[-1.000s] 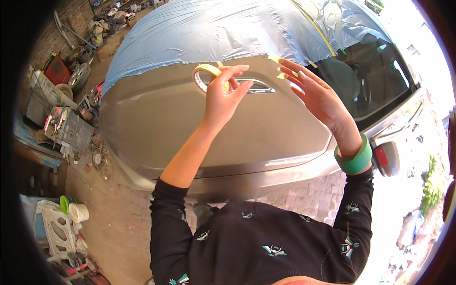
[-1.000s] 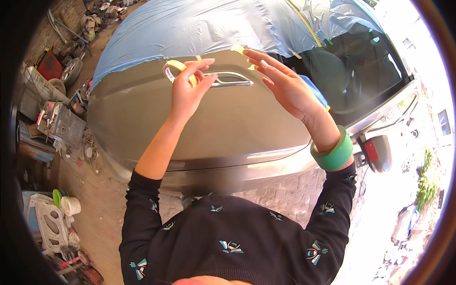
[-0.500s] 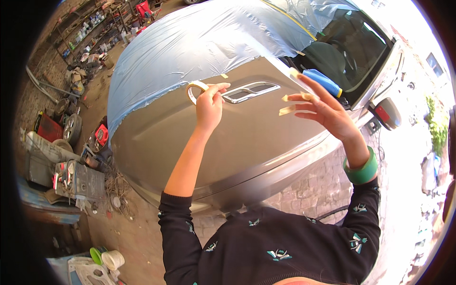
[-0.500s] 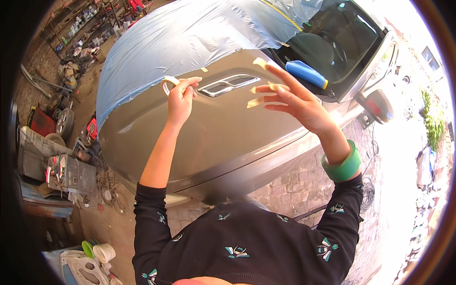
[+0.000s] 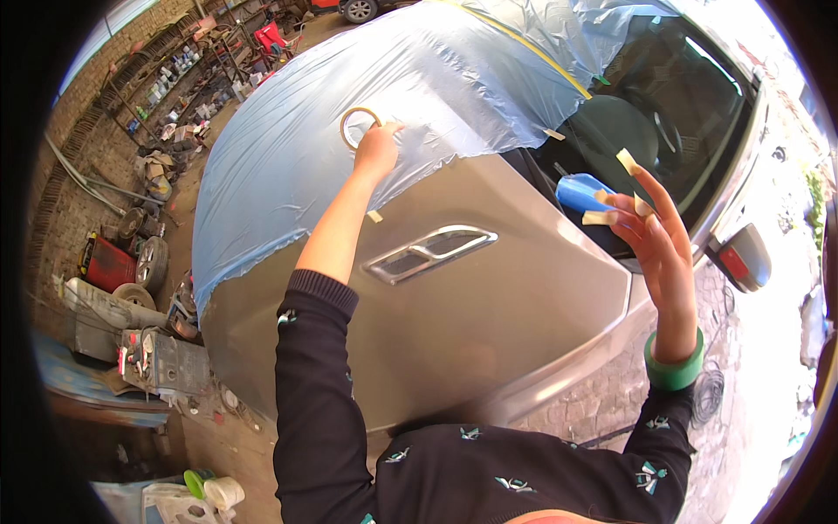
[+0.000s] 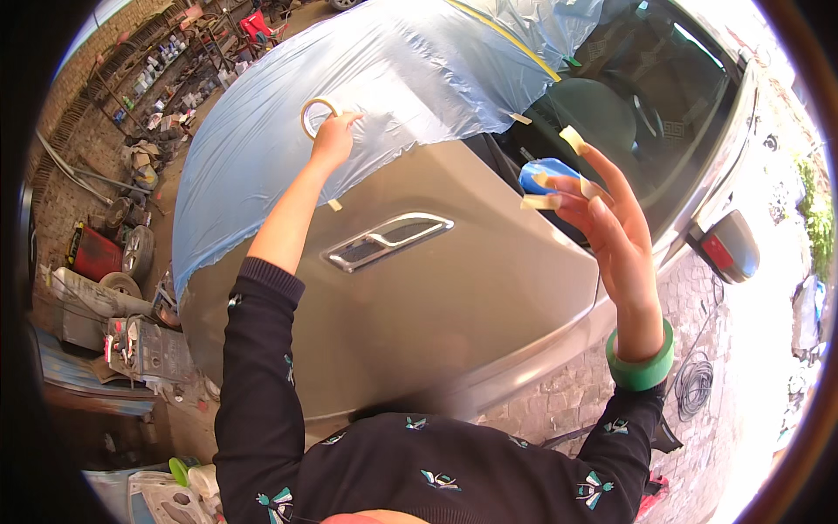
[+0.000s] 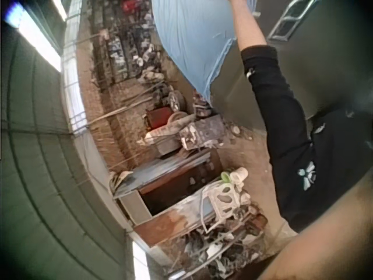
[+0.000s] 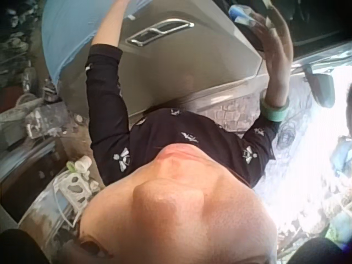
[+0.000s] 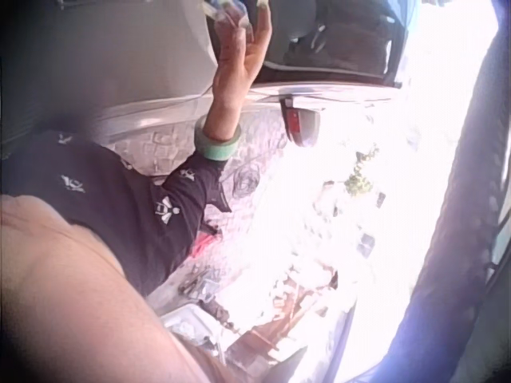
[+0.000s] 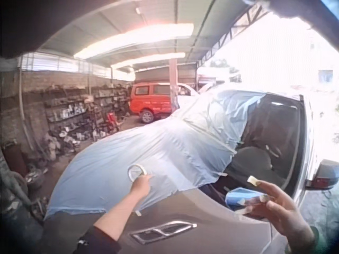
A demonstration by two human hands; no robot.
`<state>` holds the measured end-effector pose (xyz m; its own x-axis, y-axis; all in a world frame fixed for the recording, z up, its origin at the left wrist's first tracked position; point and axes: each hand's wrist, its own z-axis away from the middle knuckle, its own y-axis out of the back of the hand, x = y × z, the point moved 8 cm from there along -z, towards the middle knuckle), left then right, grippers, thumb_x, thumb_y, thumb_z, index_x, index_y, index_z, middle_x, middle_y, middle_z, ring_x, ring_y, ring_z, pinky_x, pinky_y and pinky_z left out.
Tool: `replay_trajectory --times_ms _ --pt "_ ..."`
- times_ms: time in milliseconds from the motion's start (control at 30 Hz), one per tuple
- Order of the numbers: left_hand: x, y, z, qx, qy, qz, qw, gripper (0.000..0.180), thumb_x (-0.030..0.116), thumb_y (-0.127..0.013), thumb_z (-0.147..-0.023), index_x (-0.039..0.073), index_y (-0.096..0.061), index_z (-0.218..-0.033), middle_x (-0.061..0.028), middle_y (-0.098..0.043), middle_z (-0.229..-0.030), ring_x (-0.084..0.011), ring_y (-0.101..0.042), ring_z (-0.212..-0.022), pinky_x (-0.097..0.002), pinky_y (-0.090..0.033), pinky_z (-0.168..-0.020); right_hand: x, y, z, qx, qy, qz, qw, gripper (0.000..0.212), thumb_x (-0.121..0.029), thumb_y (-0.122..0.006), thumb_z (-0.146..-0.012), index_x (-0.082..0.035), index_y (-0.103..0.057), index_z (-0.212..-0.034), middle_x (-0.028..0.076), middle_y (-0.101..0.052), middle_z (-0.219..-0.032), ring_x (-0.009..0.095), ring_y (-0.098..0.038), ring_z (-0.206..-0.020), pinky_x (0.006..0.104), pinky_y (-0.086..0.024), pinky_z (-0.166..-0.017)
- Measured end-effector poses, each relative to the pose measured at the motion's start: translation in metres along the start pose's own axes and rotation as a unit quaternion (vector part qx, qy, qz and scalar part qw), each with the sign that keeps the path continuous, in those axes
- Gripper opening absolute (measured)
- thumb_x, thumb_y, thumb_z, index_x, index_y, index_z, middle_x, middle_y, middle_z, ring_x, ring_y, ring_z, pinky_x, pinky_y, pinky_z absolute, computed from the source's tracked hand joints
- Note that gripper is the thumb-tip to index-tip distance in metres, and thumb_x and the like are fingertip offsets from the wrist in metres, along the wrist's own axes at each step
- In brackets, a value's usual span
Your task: The person secures a large blue plastic sheet over the hood and front fender of a car using masking tape. They repeatedly tear off strips of tape and press them onto the plastic to hold it in place, working around the vehicle's contours.
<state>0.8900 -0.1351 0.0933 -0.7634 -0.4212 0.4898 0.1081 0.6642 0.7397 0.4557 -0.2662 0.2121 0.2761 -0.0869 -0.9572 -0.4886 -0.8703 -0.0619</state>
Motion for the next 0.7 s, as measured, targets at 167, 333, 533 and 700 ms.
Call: replay_trajectory --times_ms 167,333,533,700 --pt "0.002 -0.050 -0.068 -0.006 -0.012 -0.042 0.999 0.042 -0.001 -0.043 -0.089 0.011 -0.066 -0.121 -0.0182 -0.059 -0.129 -0.0357 -0.058 -0.117 -0.0426 -0.046 -0.098 0.026 0.041 -0.019 0.010 0.009 0.016 1.000 0.068 -0.026 -0.056 -0.097 0.004 -0.026 -0.150 0.016 -0.063 -0.122 0.023 -0.059 -0.117 0.0351 -0.042 -0.106" --pt "-0.011 -0.098 -0.139 -0.060 -0.001 -0.131 0.990 0.053 -0.001 -0.042 -0.088 0.015 -0.054 -0.137 -0.0182 -0.060 -0.127 -0.0361 -0.058 -0.117 -0.0428 -0.046 -0.098 0.052 0.069 -0.028 0.048 0.009 0.041 0.998 0.068 -0.024 -0.058 -0.095 0.005 -0.027 -0.149 0.016 -0.064 -0.117 0.022 -0.061 -0.112 0.0376 -0.043 -0.106" --pt "-0.021 -0.150 -0.177 -0.131 -0.028 -0.177 0.975 0.066 -0.005 -0.043 -0.084 0.018 -0.042 -0.146 -0.0194 -0.059 -0.131 -0.0348 -0.056 -0.121 -0.0412 -0.042 -0.102 0.075 0.076 -0.033 0.045 -0.019 0.073 0.996 0.073 -0.029 -0.061 -0.093 0.005 -0.028 -0.148 0.015 -0.065 -0.113 0.023 -0.063 -0.109 0.0386 -0.045 -0.104" --pt "0.004 -0.135 -0.190 -0.074 -0.045 0.125 0.988 0.076 -0.010 -0.044 -0.082 0.020 -0.032 -0.151 -0.0147 -0.061 -0.133 -0.0247 -0.062 -0.115 -0.0317 -0.046 -0.096 0.073 0.078 -0.036 0.054 -0.010 0.085 0.995 0.074 -0.031 -0.061 -0.093 0.005 -0.028 -0.148 0.016 -0.065 -0.113 0.023 -0.063 -0.108 0.0384 -0.045 -0.103"
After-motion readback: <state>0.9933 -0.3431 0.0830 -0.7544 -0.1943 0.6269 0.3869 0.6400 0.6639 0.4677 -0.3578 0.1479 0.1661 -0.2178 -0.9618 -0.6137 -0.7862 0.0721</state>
